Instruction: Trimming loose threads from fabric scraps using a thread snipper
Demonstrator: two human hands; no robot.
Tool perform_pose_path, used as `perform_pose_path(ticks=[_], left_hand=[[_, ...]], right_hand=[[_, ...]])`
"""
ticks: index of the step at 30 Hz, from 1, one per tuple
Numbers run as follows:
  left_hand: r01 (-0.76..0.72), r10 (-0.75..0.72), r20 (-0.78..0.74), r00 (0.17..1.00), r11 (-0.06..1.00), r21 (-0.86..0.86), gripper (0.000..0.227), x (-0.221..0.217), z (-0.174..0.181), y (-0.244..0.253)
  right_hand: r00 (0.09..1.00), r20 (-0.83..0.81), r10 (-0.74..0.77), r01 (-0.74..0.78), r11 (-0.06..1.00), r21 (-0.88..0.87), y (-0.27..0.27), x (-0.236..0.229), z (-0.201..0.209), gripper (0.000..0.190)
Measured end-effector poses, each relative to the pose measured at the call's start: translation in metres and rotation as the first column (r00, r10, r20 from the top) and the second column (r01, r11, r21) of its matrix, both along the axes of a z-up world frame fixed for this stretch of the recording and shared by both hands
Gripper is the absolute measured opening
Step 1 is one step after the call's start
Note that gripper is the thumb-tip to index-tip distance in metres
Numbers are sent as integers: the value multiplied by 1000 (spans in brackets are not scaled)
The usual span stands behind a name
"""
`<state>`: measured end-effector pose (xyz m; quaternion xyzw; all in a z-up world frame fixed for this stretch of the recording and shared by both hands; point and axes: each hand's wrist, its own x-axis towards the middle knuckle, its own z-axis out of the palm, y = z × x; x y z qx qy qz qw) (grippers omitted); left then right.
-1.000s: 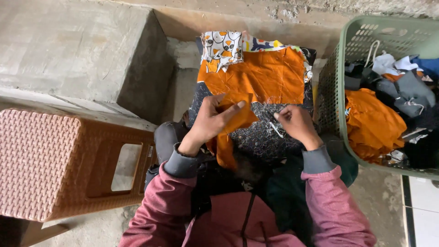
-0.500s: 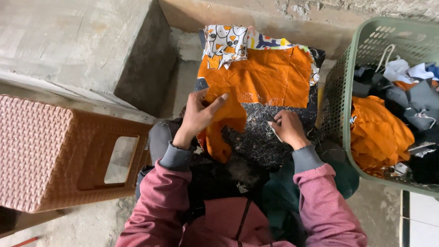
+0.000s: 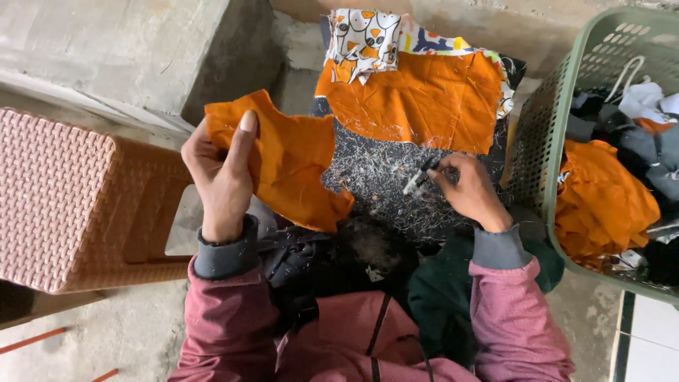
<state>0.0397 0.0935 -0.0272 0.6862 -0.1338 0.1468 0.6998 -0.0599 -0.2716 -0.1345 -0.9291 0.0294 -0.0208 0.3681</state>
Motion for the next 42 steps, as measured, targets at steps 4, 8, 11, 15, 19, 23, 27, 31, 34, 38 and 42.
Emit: perform_pose_path(ticks=[4, 8, 11, 15, 19, 23, 27, 31, 34, 38, 42], left_hand=[[51, -51, 76, 996, 999, -4, 32, 0, 5, 8], [129, -126, 60, 990, 990, -52, 25, -13, 22, -5], [178, -171, 108, 979, 982, -61, 23, -16, 40, -7], [215, -223, 158, 962, 974, 67, 13, -23, 66, -16], [308, -341, 111, 933, 920, 242, 7, -36, 52, -32], [471, -544, 157, 824, 812, 344, 23, -56, 44, -67], [526, -683, 171, 710, 676, 516, 28, -60, 28, -88], [524, -673, 164, 721, 685, 507, 13, -46, 13, -81], [434, -562, 170, 809, 767, 473, 19, -29, 18, -51], [312, -432, 144, 890, 810, 496, 41, -18, 10, -28], [509, -579, 34, 814, 741, 438, 12, -37, 31, -46]], right_hand=[[980, 197, 39, -14, 992, -126, -1, -6, 12, 9], [955, 293, 45, 23, 974, -225, -1, -18, 17, 10], [921, 369, 122, 8, 943, -331, -3, -29, 27, 11], [862, 496, 107, 25, 967, -252, 6, -44, 61, 12], [805, 586, 89, 16, 985, -170, 10, -58, 75, 18], [803, 592, 73, -37, 997, -72, 46, -66, 109, 16], [792, 601, 110, -182, 981, 61, 71, -63, 125, 10], [875, 480, 69, -204, 951, 234, 72, -57, 124, 16], [947, 298, -121, 83, 987, 136, 37, -45, 46, 37], [971, 211, -111, 65, 975, 214, 58, -45, 18, 38], [952, 297, -75, -34, 938, 346, 97, -43, 56, 47]])
